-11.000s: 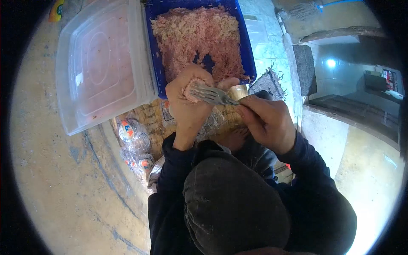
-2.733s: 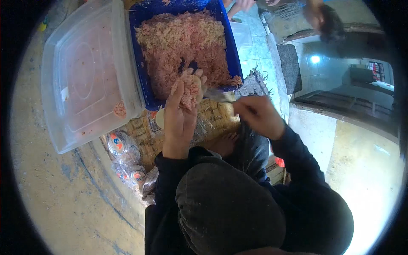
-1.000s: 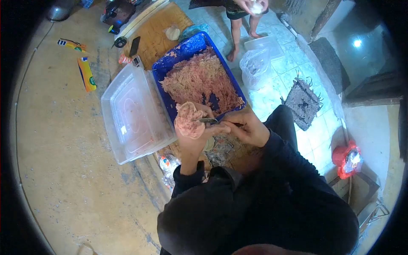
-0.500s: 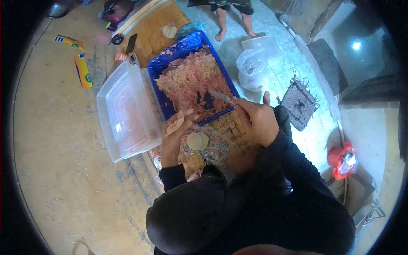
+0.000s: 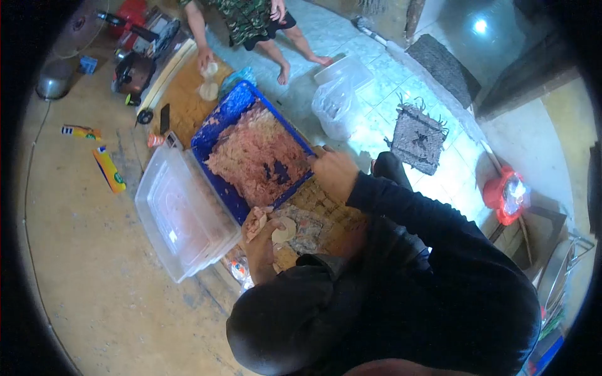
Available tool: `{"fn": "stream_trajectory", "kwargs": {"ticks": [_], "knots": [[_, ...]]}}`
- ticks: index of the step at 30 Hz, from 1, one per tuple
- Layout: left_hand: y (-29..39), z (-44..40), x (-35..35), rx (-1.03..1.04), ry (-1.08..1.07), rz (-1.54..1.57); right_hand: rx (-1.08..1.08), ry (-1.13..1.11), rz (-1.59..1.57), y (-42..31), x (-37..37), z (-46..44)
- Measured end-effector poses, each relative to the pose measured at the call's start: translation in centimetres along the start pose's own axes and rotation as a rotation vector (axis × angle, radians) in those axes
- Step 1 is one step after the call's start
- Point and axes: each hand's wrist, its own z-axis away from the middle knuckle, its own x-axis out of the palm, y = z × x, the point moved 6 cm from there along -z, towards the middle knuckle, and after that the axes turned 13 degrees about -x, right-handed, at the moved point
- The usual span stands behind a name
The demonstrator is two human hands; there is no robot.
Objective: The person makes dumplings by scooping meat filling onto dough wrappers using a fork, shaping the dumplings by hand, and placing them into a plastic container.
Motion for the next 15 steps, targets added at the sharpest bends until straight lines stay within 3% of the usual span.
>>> {"fn": "stream_trajectory", "kwargs": {"ticks": [1, 2, 3, 4, 6, 8, 11, 13, 15], "knots": [[0.3, 0.1, 0.1, 0.002, -0.031, 0.006, 0.007, 0.008, 0.010, 0.2, -0.6, 0.7], [0.5, 0.5, 0.7, 0.003, -0.039, 0.006, -0.058, 0.191, -0.036, -0.3, -3.2, 1.5], [0.9, 0.7, 0.9, 0.016, 0.034, -0.031, -0.127, 0.376, -0.079, -0.5, -5.6, 2.4], [1.1, 0.7, 1.1, 0.032, 0.103, -0.069, -0.125, 0.384, -0.067, 0.0, -6.7, 3.0], [1.3, 0.8, 1.3, 0.064, 0.077, -0.180, -0.056, 0.460, -0.454, 2.3, -8.3, 4.8], [1.2, 0.8, 1.7, 0.050, -0.074, -0.129, 0.150, 0.495, -0.548, 5.3, -9.1, 7.1], [1.4, 1.0, 1.5, 0.042, -0.130, -0.037, 0.305, 0.581, -0.572, 9.8, -4.4, 10.5], [1.5, 1.2, 1.4, 0.016, -0.142, 0.044, 0.527, 0.508, -0.642, 12.0, 0.4, 12.5], [2.0, 1.7, 2.2, 0.118, -0.167, 0.001, 0.538, 0.578, -0.701, 12.6, 1.1, 13.7]]}}
